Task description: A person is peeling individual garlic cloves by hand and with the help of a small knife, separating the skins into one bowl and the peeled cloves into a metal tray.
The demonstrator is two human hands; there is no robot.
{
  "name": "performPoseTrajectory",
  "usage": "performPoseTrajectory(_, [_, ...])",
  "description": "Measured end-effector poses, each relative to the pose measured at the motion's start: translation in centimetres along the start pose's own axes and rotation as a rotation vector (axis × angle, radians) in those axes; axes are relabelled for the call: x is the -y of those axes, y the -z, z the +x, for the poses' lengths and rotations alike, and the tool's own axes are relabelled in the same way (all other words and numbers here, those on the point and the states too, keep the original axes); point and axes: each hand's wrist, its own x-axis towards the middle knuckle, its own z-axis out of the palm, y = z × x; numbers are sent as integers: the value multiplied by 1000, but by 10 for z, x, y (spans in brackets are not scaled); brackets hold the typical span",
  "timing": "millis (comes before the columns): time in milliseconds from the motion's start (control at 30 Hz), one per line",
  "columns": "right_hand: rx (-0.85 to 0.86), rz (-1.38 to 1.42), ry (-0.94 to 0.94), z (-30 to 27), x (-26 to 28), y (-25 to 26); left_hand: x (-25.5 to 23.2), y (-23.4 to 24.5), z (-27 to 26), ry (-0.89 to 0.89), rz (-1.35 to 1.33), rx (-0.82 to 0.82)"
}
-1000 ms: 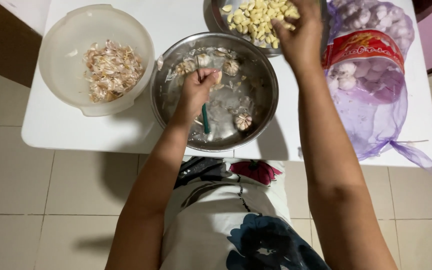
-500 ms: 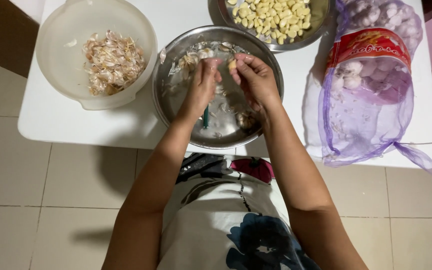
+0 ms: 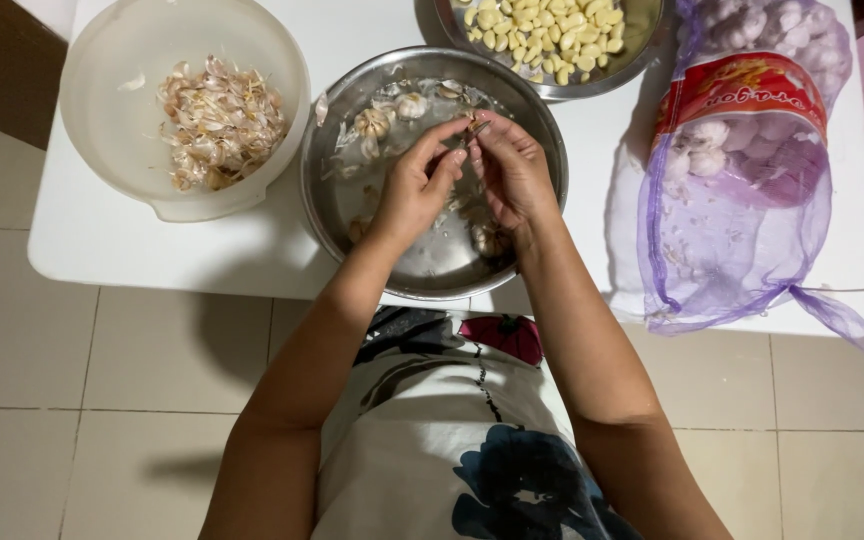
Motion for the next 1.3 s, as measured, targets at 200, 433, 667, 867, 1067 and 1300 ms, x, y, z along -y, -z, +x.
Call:
performPoseTrajectory(200, [6, 62, -51, -1, 3, 1, -6, 1, 0, 11, -29, -1])
performPoseTrajectory(433, [11, 99, -74, -1, 2, 2, -19, 2, 5, 27, -63, 35])
performPoseTrajectory(667, [22, 59, -47, 5, -8, 11, -15, 3, 4, 43, -79, 24])
performPoseTrajectory(867, [7, -55, 38, 4, -12, 7, 2, -2, 2, 55, -143, -19])
performPoseTrajectory(1067, [-14, -126, 142, -4, -9, -4, 24, -3, 2, 42, -200, -48])
performPoseTrajectory(1300, [5, -91, 107, -3, -7, -8, 10, 5, 5, 308, -480, 2])
